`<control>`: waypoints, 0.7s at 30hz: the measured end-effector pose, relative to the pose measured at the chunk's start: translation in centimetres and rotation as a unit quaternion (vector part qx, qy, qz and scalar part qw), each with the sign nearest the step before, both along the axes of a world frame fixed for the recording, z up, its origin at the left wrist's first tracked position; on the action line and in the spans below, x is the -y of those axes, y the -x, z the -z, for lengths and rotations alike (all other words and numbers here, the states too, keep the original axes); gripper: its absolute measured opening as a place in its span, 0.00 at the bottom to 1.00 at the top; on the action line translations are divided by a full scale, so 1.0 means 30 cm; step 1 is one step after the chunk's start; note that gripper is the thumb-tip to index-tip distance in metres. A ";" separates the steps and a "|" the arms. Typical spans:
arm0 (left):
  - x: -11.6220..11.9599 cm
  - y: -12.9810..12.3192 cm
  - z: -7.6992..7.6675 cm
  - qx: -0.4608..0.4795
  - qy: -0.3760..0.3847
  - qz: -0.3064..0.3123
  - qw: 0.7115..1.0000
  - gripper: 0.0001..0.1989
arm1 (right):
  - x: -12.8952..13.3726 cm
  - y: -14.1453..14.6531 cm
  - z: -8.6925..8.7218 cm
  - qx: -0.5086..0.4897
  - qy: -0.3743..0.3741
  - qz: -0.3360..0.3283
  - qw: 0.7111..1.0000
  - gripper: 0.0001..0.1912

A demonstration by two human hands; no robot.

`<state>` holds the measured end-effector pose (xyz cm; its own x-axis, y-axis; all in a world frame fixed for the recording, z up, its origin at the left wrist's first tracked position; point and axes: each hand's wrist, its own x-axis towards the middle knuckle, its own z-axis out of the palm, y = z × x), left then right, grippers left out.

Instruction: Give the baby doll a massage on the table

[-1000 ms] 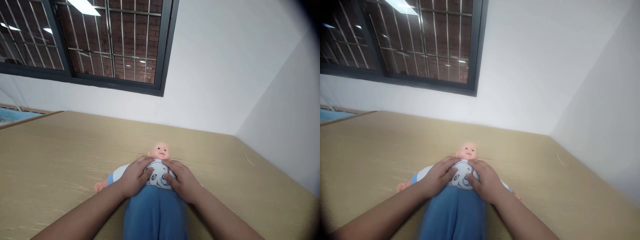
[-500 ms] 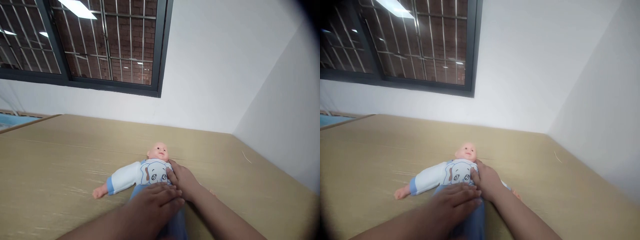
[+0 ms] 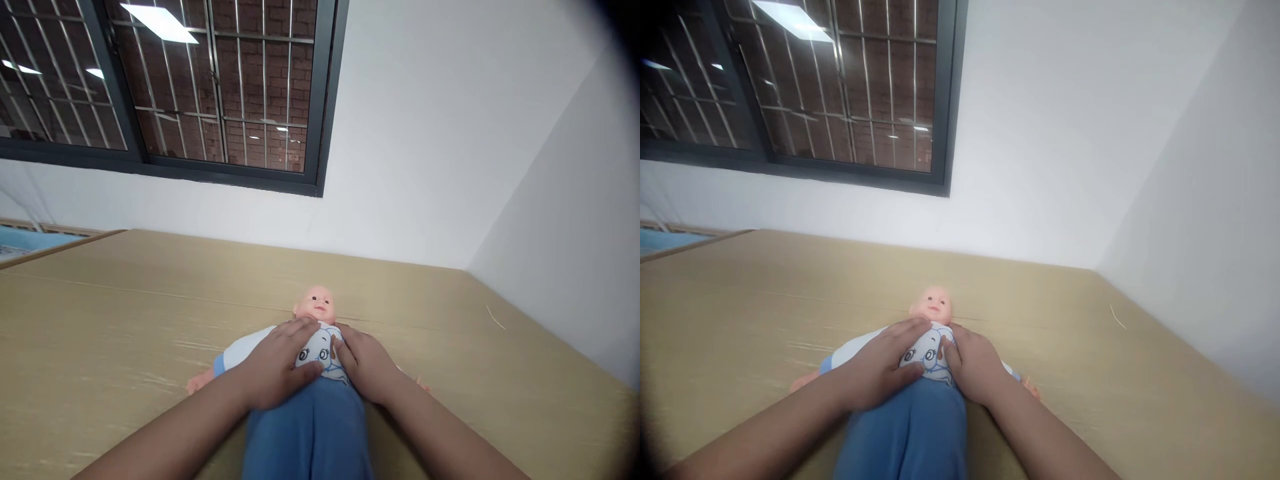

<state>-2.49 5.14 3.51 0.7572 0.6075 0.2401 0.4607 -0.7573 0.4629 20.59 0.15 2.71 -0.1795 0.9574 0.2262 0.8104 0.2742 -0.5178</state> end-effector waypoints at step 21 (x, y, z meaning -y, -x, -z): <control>-0.074 0.025 0.074 0.177 0.073 -0.064 0.979 0.18 | 0.157 0.156 -0.111 0.097 -0.107 -0.339 0.930 0.24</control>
<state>-3.25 7.36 1.30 0.5577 0.7393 0.3774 0.3388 -0.6178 0.7096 15.91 -4.56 6.04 -0.7821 0.5463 0.2997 0.4862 0.8359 -0.2547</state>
